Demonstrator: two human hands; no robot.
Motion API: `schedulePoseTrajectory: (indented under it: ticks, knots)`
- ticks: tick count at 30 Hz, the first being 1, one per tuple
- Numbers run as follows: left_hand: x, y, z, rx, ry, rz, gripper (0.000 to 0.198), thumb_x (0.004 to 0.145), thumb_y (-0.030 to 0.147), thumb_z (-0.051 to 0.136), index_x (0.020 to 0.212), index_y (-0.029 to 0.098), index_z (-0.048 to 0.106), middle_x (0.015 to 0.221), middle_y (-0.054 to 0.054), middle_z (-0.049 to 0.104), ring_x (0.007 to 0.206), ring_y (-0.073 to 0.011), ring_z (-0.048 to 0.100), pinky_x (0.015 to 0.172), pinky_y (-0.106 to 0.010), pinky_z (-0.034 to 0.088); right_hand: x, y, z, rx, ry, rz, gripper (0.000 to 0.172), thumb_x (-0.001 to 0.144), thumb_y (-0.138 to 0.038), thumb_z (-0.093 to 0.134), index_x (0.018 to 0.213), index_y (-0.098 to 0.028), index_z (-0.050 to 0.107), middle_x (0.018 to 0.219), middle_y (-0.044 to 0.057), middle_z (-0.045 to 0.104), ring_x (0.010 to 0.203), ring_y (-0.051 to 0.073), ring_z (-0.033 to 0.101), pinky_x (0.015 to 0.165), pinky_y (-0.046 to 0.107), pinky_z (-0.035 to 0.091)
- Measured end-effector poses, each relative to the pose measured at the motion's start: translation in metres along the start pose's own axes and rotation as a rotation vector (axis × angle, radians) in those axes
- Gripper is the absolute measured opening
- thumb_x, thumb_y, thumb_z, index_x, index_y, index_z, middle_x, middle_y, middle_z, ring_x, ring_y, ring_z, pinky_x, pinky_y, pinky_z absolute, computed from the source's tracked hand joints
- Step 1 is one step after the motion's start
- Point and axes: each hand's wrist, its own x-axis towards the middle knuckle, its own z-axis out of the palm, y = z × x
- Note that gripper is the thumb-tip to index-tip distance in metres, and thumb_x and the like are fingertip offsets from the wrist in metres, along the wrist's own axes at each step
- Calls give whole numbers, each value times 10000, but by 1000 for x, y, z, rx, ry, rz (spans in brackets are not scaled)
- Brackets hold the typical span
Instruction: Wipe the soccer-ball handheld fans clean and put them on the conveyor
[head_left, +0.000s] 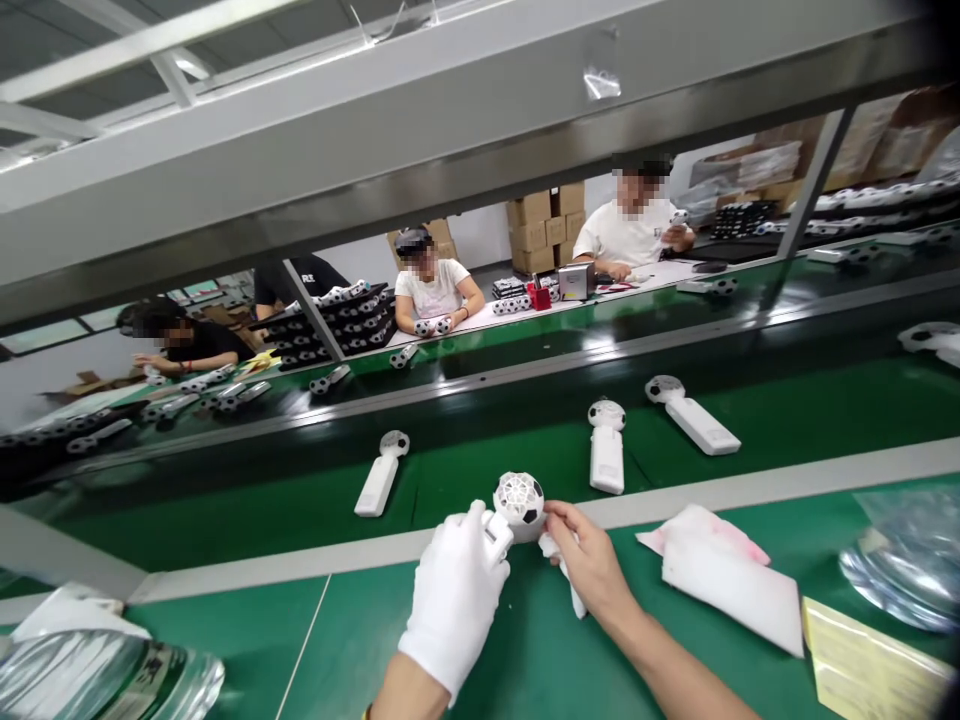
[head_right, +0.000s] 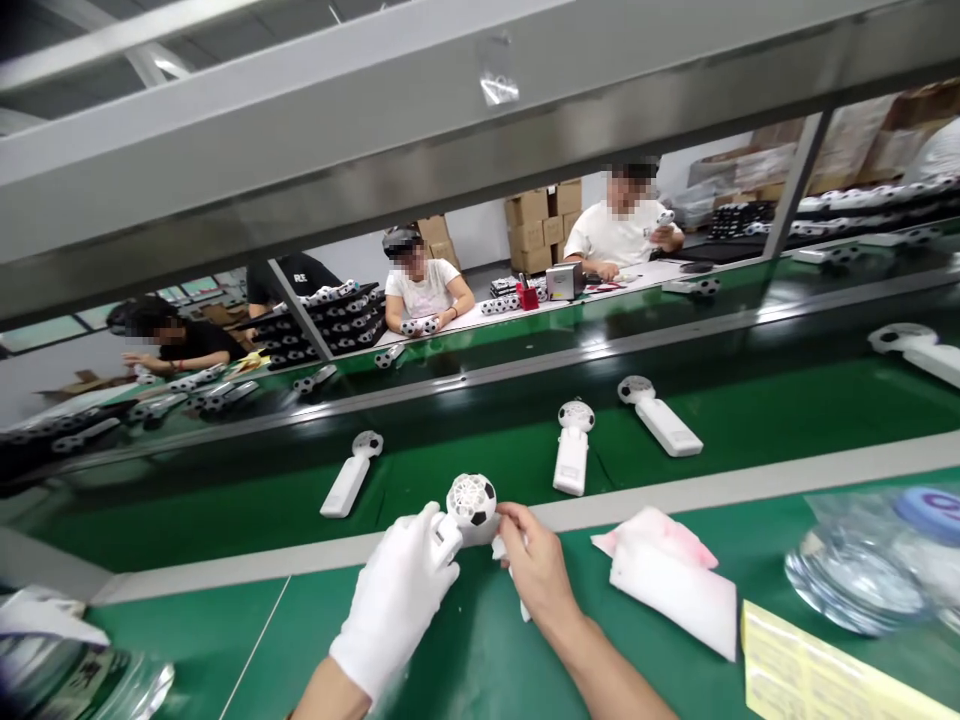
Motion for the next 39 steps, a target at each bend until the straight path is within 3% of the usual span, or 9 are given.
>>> schedulePoseTrajectory:
  ticks: [9,14,16,19,22,28,32,36,39]
  knots:
    - [-23,-5,12,-216,-114,-117,549,665,266,520,1198,330,402,1097,-36,525,952,-225,532,758,-327,423,-2,-1,0,-40,-10,-47,405,818,-481,450,1006,-155,602,847,70,639,711,193,599,521,267,518]
    - [-32,-2,10,-56,-129,-80,489,683,259,496,1165,309,430,1014,-45,544,885,-235,536,702,-332,424,-5,-6,-2,-48,-12,-35,427,842,-494,410,1060,-167,578,917,83,637,737,204,607,514,288,533]
    - [-36,-1,9,42,-130,-26,416,692,247,484,1106,280,475,993,-52,551,879,-241,526,692,-329,413,-9,-11,-3,-60,-24,-60,410,851,-477,409,1085,-182,573,954,83,639,801,213,611,603,315,541]
    - [-45,0,10,114,-153,22,283,712,240,462,988,251,526,938,-51,557,853,-235,520,665,-316,395,-20,-19,-6,-160,-82,-211,326,820,-410,507,1049,-200,607,1056,74,617,987,222,561,872,355,457]
    - [-56,1,14,44,-183,17,186,732,250,450,900,261,529,876,-26,546,786,-204,522,620,-288,374,-32,-23,-8,-332,-150,-338,272,808,-347,543,1032,-214,621,1066,63,612,1003,208,550,917,344,413]
    - [-71,4,20,-114,-273,-110,313,729,295,468,1041,300,492,976,-24,538,844,-200,540,642,-296,382,-46,-30,-17,-415,-184,-190,260,806,-380,552,998,-230,643,997,36,646,926,186,590,842,308,455]
    - [-70,9,19,-110,-324,-144,415,745,326,467,1157,294,432,1121,-37,504,871,-194,551,684,-308,402,-45,-41,-42,-547,-172,-202,287,809,-408,546,1020,-234,630,1045,33,633,960,183,583,860,303,454]
    - [-70,10,18,-78,-352,-122,498,748,381,475,1234,302,397,1128,-39,522,899,-200,547,698,-303,417,-49,-56,-92,-946,-27,-326,328,819,-380,525,1116,-248,565,1164,51,571,1051,212,541,885,343,451]
    - [-74,8,18,-63,-341,-77,545,744,393,488,1271,295,386,1100,-53,560,930,-220,540,711,-305,424,-55,-60,-129,-1436,-5,-261,434,795,-373,535,1219,-297,482,1293,76,462,920,282,605,613,378,517]
